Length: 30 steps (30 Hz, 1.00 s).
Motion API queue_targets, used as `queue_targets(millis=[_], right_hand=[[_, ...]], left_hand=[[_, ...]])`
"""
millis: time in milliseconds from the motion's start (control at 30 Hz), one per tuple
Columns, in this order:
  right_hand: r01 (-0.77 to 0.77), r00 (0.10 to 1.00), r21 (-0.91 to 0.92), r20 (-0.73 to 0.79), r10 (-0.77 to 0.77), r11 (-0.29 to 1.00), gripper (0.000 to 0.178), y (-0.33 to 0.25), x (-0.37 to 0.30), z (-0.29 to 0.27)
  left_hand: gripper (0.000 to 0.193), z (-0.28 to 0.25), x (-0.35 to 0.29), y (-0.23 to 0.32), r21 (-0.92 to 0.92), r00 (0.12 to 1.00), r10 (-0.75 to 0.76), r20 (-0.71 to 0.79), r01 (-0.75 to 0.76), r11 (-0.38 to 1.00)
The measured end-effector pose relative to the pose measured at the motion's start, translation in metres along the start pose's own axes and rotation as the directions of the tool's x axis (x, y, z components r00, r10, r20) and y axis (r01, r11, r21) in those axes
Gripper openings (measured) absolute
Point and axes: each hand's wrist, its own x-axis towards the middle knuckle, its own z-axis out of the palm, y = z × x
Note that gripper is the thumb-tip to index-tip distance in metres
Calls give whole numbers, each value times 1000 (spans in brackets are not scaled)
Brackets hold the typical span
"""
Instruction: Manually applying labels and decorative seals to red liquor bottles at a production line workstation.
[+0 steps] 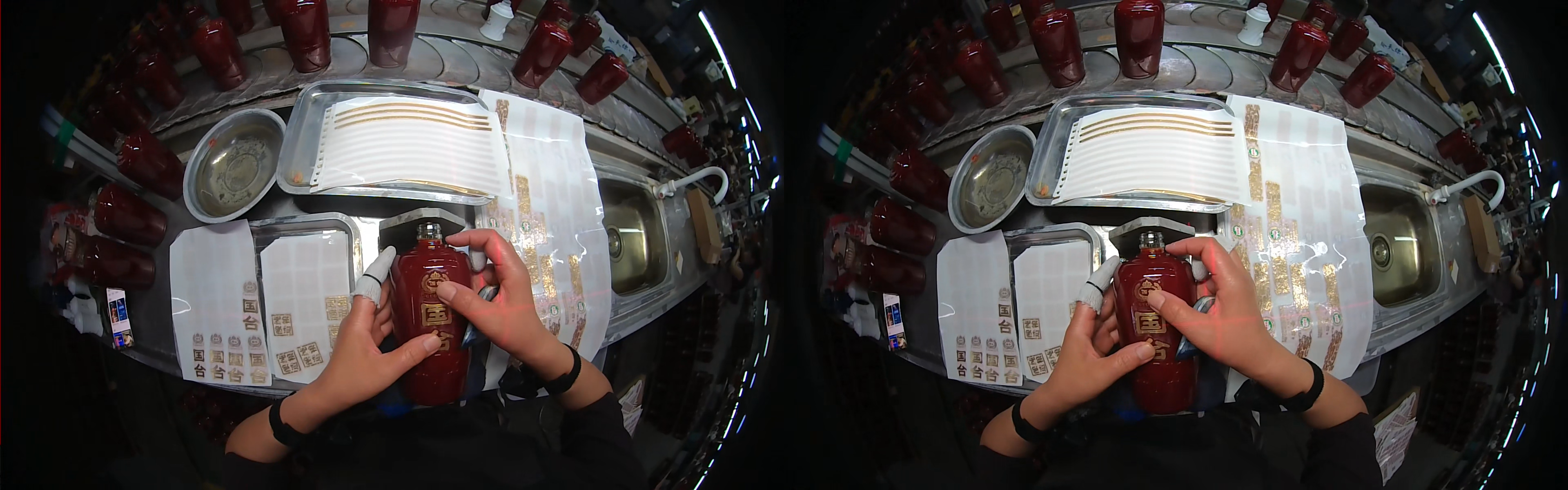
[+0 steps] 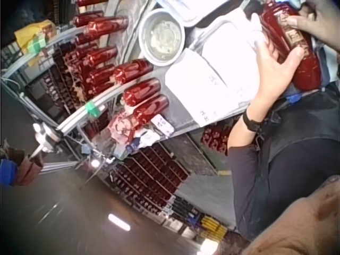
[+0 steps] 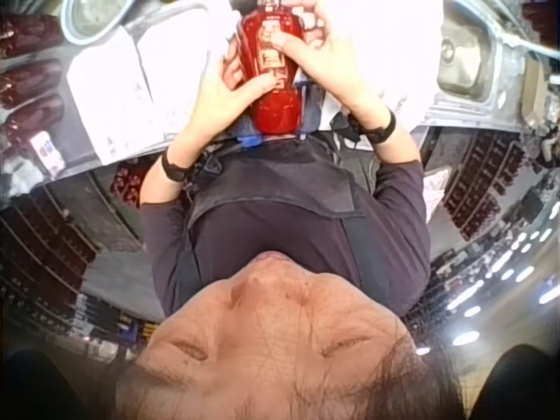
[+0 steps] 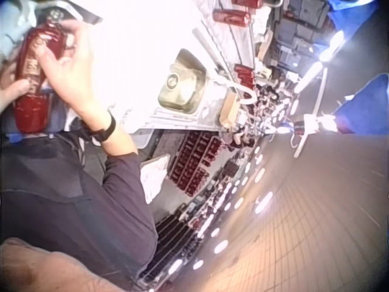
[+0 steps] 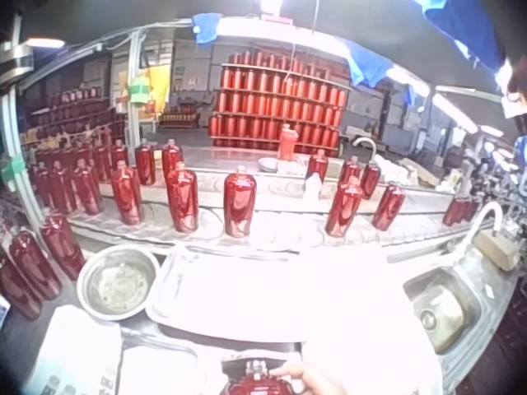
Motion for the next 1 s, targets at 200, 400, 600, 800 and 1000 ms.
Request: queue_targets(millis=[200,400,600,800,1000], right_hand=[[1,1000,-2,-8,-1,1000,46,1,0,1],[14,1000,-8,-9,-14,1000,46,-1,1,1],[26,999,-27,-20,-26,999,46,1,1,0],[23,999,-45,-28,-25,999,46,2,1,0],[27,999,-67,-35,-29,997,45,0,2,-2]], left_hand=[[100,0,0,0,-3,1000,-2,-1,2,1000],[100,0,0,-3,-1,1000,2,-7,-2,1000],[100,0,0,-2,-7,1000,1,-2,-1,1000],[99,1,1,-1,-3,1000,2,0,-2,1000],[99,1,2,-1,11,1000,-5,-3,5,1000]])
